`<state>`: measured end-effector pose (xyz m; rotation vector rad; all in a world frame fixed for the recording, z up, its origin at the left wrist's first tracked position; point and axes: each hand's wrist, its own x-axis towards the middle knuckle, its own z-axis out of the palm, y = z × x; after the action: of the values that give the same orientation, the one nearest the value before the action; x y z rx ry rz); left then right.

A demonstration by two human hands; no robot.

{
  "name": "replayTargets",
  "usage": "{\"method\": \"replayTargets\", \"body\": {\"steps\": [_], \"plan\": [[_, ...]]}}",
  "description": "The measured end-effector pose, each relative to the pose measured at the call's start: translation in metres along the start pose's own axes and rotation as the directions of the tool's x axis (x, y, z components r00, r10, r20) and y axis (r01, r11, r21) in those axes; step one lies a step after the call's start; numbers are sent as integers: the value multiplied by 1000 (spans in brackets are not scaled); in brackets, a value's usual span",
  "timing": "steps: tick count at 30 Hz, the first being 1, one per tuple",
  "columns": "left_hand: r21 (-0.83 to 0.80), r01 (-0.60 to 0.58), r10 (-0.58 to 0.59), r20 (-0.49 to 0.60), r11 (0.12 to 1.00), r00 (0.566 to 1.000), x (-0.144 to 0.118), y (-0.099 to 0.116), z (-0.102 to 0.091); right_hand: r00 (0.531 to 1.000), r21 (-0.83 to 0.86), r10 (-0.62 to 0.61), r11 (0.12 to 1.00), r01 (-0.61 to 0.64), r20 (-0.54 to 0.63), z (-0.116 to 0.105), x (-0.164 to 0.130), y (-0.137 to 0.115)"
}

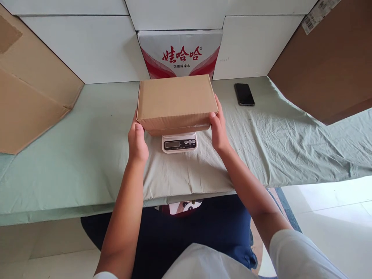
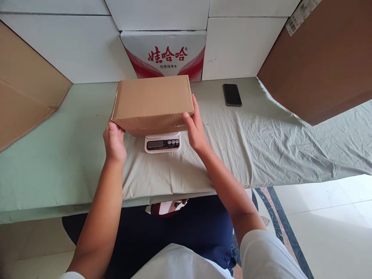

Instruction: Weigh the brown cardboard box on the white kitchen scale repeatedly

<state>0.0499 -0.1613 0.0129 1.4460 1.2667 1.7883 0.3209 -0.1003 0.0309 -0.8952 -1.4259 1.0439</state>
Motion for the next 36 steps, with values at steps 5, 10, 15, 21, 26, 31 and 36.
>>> {"method": "replayTargets", "body": {"steps": [5, 10, 15, 21, 26, 31, 36], "plan": [[14, 25, -25, -2, 1000, 1000, 1, -4, -2, 1000, 15, 23, 1000, -23, 2, 2, 1, 4], [10, 29, -29, 13, 1000, 1000, 3, -5, -2, 999, 24, 30, 999, -31, 10, 2, 3, 6], [-11, 1, -1, 28, 1000, 1000, 4, -7, -1, 999, 39, 38, 998, -38, 23, 2, 4, 7], [3, -24, 24, 15, 1000, 1000, 5, -13, -4, 997, 79, 65, 995, -69, 46, 4, 2, 6], [-14, -39, 39, -12, 999, 999, 9, -24, -16, 1000, 49, 18, 999, -18, -3, -1, 2, 15], [-58, -47, 44, -54, 997, 998, 11, -28, -23, 999, 34, -29, 999, 30, -26, -5, 2, 24], [-107, -30, 25, -46, 994, 999, 9, -27, -19, 998, 83, -9, 996, 13, -54, 0, 0, 21]]}}
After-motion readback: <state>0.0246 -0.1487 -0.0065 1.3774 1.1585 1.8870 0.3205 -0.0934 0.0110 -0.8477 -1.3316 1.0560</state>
